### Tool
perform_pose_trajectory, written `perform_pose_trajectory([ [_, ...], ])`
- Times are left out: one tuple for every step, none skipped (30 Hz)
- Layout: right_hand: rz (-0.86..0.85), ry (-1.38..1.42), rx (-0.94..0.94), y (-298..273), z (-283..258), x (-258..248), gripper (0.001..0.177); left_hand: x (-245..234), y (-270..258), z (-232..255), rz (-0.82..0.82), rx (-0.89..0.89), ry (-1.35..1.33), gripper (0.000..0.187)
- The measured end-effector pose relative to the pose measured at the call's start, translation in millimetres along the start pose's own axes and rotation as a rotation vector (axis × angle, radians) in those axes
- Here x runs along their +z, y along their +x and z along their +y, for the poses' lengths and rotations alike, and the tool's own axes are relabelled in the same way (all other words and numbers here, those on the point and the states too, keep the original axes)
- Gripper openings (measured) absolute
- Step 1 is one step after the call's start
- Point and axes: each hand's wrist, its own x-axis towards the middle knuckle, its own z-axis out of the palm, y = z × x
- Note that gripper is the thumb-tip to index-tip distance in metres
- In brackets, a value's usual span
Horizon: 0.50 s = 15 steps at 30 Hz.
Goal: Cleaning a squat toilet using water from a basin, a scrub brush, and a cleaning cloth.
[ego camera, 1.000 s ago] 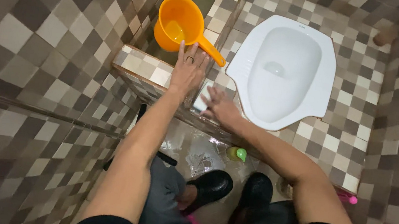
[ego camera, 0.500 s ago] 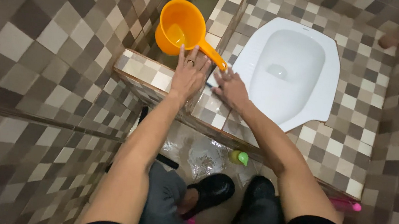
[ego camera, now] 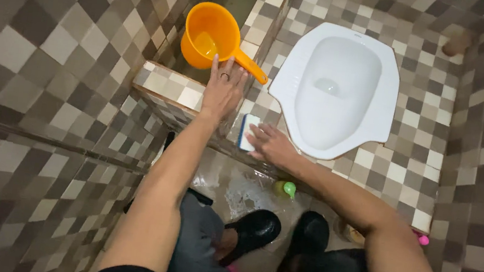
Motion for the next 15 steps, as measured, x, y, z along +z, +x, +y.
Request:
perform_pose_trajectory([
  [-0.037,0.033,0.026,-2,6,-4,0.053,4,2,-1,0.017,0.0,-0.002,0.045],
  [-0.078,0.069,0.053,-5,10,-8,0.052,9,2,-1,0.031,0.0,-0.009,0.045],
  [-0.078,0.069,0.053,1,9,-14,0.052,9,1,-1,0.031,0.0,-0.009,0.045],
  [-0.106,0.092,0.074,8,9,-20,0.053,8,1,-1,0.05,-0.006,-0.05,0.043],
  [-0.133,0.116,0.095,15,10,-25,0.055,8,1,-1,0.07,-0.011,-0.091,0.042],
  [-0.133,0.116,0.095,21,10,-21,0.055,9,1,-1,0.069,-0.011,-0.091,0.042],
  [-0.194,0.156,0.162,27,10,-16,0.059,10,2,-1,0.089,-0.015,-0.119,0.041],
  [-0.252,0.197,0.231,34,9,-9,0.063,11,1,-3,0.108,-0.016,-0.145,0.04],
  [-0.248,0.2,0.235,42,12,-13,0.063,11,1,-3,0.106,-0.012,-0.142,0.04],
  [-0.344,0.164,0.261,50,16,-18,0.063,11,2,-3,0.113,-0.016,-0.121,0.041],
  [-0.439,0.128,0.287,58,19,-23,0.062,11,2,-3,0.12,-0.02,-0.099,0.043],
  [-0.442,0.132,0.288,66,22,-28,0.062,12,1,-2,0.117,-0.019,-0.102,0.043],
  [-0.518,0.121,0.34,73,24,-34,0.066,12,0,-2,0.111,-0.025,-0.114,0.044],
  [-0.592,0.106,0.389,81,28,-40,0.069,12,1,-2,0.109,-0.032,-0.124,0.045],
  [-0.593,0.106,0.389,79,38,-28,0.069,12,1,-1,0.109,-0.032,-0.125,0.045],
])
